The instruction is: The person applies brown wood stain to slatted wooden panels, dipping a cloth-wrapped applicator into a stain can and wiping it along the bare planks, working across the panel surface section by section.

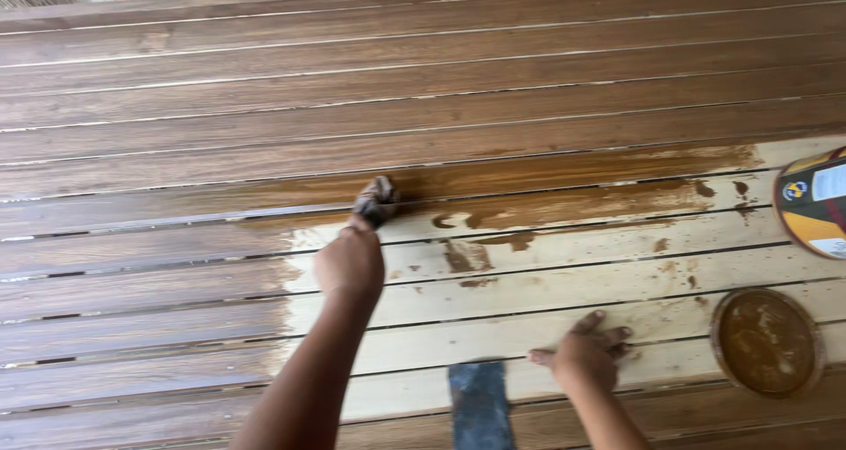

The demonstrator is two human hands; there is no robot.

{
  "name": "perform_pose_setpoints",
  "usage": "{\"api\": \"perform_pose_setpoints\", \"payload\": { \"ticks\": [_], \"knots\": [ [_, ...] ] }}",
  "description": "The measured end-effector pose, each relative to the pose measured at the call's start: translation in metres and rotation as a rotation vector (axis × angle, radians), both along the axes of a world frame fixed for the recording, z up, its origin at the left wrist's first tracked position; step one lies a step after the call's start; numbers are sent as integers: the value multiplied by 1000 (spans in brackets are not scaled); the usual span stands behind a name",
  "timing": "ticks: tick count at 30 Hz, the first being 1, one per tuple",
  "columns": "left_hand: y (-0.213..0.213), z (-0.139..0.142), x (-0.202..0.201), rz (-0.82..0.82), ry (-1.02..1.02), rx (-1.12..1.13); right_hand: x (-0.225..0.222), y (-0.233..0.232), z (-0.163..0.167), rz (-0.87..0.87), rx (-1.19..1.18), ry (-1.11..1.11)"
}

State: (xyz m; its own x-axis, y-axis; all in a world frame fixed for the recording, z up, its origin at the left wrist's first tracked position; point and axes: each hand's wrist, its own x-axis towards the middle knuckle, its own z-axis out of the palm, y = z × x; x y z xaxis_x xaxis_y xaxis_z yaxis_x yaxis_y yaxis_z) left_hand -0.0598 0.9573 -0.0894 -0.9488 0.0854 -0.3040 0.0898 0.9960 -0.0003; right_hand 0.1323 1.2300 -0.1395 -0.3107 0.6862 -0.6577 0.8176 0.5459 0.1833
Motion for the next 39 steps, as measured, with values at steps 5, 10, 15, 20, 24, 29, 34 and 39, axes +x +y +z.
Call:
{"api": "perform_pose_setpoints", "payload": {
  "ticks": [5, 10, 15, 20, 24, 29, 34, 39],
  "knots": [
    [-157, 6, -20, 177, -110, -161, 4, -33, -5, -149, 109, 60],
    [-287, 14, -43, 363, -46, -158, 17, -120, -32, 128, 259, 167],
    [-378, 17, -67, 402, 46, -235, -8, -198, -61, 276, 235, 308],
    [-405, 12, -68, 455, 57, -163, -14, -196, -52, 263, 207, 316],
    [-342, -7, -32, 310, 113, -107, -5, -172, -40, 250, 213, 241],
    [-198, -26, 27, -2, -203, -104, 0, -150, -46, 264, 198, 222],
    [-76, -17, 53, 6, -122, 291, -6, -144, -59, 324, 143, 236],
    [-58, -6, 49, -145, -107, 323, -15, -146, -52, 290, 76, 136]
  ]
}}
